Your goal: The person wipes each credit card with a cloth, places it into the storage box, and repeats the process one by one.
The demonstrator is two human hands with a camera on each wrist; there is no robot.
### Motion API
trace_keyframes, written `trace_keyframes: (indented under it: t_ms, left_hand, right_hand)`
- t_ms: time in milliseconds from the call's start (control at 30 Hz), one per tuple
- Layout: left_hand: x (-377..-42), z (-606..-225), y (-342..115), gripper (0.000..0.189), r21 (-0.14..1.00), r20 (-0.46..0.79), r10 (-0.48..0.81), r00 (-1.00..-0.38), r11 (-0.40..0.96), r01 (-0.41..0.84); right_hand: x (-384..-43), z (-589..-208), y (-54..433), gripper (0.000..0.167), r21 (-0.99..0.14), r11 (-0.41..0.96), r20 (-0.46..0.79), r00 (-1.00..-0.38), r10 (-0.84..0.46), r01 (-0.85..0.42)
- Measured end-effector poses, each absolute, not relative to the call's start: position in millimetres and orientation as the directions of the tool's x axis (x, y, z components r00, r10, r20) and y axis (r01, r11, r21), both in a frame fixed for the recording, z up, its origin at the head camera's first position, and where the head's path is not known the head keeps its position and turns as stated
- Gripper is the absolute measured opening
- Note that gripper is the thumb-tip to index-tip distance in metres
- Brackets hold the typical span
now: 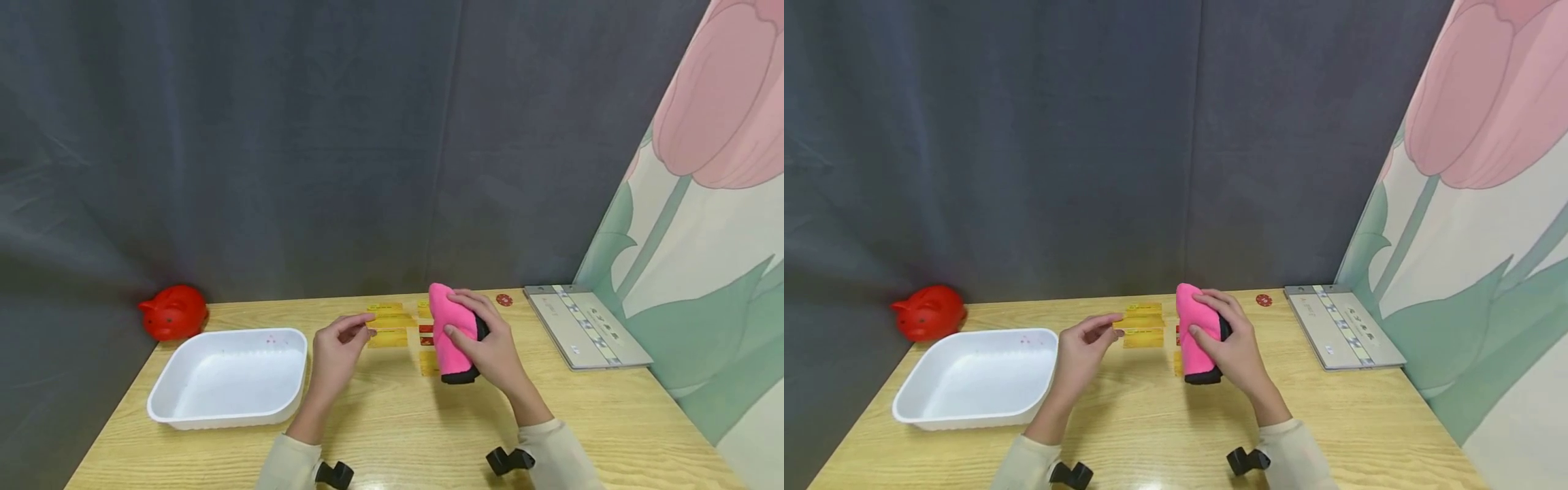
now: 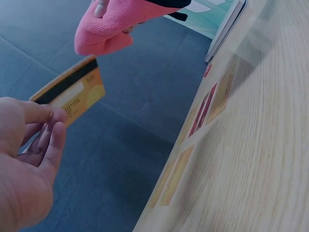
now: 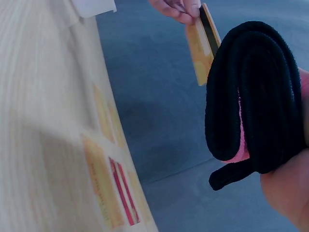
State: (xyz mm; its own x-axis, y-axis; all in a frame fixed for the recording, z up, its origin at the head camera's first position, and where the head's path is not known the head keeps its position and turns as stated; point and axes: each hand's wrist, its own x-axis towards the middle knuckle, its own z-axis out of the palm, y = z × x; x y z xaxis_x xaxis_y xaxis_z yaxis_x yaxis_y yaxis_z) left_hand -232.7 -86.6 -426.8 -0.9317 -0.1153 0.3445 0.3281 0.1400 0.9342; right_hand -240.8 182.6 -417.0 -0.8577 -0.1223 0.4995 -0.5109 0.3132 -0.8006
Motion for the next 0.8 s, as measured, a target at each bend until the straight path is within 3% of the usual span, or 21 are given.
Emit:
trace_keyframes:
  t_ms: [233,467,800]
  left_hand:
    - [-231.6,-424.7,-85.6,0.014,0.957,0.282,-0.166,-0.945,0.120,0.264]
    - [-232.1,-424.6,-86.6,0.016,0.927,0.358,-0.231,-0.905,0.200,0.316]
    - [-234.9,-426.7,-86.2,0.036,0.970,0.244,-0.203,-0.948,0.049,0.239]
  right_hand:
    - [-242.1,-417.3,183.3,0.049,-0.796,0.321,0.498,-0.857,-0.132,-0.512]
    - [-242.9,-417.0,182.0,0.050,-0.796,0.316,0.500,-0.855,-0.138,-0.516]
    - [-243.1,-417.5,179.1,0.049,-0.800,0.319,0.488,-0.860,-0.146,-0.508]
